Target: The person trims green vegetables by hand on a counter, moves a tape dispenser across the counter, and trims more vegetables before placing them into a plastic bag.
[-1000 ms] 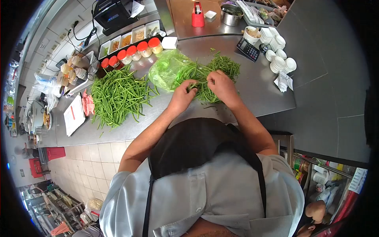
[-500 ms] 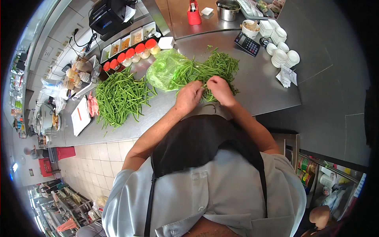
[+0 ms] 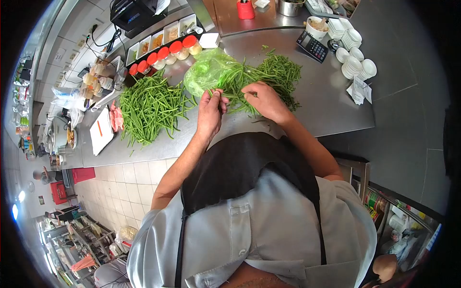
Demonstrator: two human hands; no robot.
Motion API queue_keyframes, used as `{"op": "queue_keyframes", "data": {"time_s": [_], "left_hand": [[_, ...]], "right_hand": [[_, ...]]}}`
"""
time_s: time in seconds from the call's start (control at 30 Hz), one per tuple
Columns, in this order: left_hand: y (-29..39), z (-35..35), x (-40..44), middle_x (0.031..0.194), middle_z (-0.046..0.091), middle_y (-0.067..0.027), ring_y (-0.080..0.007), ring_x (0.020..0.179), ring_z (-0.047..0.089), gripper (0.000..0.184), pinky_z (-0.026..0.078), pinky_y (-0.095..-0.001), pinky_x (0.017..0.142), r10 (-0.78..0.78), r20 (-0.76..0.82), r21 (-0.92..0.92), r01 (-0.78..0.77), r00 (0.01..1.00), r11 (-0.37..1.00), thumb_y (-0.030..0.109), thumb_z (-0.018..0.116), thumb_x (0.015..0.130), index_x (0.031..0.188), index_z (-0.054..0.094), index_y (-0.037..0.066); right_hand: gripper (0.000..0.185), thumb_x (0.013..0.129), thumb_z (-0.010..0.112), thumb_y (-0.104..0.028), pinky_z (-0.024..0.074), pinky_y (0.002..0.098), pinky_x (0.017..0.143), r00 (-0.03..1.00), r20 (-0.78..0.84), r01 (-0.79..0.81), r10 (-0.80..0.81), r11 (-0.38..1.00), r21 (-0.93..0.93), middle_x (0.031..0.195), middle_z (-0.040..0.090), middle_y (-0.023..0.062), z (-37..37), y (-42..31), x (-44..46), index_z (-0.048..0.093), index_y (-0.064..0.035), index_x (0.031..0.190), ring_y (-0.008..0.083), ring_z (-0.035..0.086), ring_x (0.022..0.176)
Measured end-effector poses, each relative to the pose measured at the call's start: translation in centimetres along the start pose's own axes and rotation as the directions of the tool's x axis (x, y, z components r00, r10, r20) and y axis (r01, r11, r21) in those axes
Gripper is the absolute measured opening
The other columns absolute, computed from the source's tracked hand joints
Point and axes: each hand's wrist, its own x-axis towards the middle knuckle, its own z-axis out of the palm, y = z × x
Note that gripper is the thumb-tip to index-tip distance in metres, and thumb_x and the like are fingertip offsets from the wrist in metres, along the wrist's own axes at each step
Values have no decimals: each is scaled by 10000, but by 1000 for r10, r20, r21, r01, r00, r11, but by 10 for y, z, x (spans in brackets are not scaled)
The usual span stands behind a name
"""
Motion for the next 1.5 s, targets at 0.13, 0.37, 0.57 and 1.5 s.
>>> {"op": "queue_keyframes", "data": {"time_s": [0.13, 0.37, 0.57, 1.5], "left_hand": [[3, -2, -3, 874, 690, -56, -118, 675, 575, 175, 464, -291, 634, -55, 13, -100, 56, 998, 993, 211, 493, 1144, 1186, 604, 82], [-3, 0, -12, 868, 686, -51, -112, 655, 582, 193, 476, -273, 617, -91, 29, -33, 92, 995, 995, 214, 487, 1146, 1195, 604, 68], [-17, -4, -19, 870, 671, -48, -112, 653, 571, 166, 468, -268, 579, -326, 91, -8, 328, 941, 945, 169, 500, 1130, 1165, 611, 51], [-8, 43, 15, 860, 662, -42, -158, 769, 580, 268, 504, -329, 722, 129, 251, 757, -277, 959, 592, 153, 671, 1019, 1250, 648, 20]], "right_hand": [[224, 936, 679, -156, 549, 394, 825, 984, 139, -139, 114, 973, 184, 974, 738, 156, 14, 0, 2, 737, 11, 1075, 263, 704, 887], [182, 909, 683, -143, 546, 354, 768, 972, 227, -101, 62, 981, 164, 903, 729, 121, 17, 11, -13, 708, 3, 1014, 189, 689, 832], [103, 870, 691, -87, 539, 355, 735, 906, 419, 2, -53, 993, 121, 890, 704, 106, 16, 5, -27, 673, -22, 948, 204, 679, 809], [80, 886, 716, -110, 562, 463, 725, 935, -17, 313, -353, 849, -425, 900, 629, 139, -24, -7, 6, 665, -52, 867, 339, 683, 832]]}}
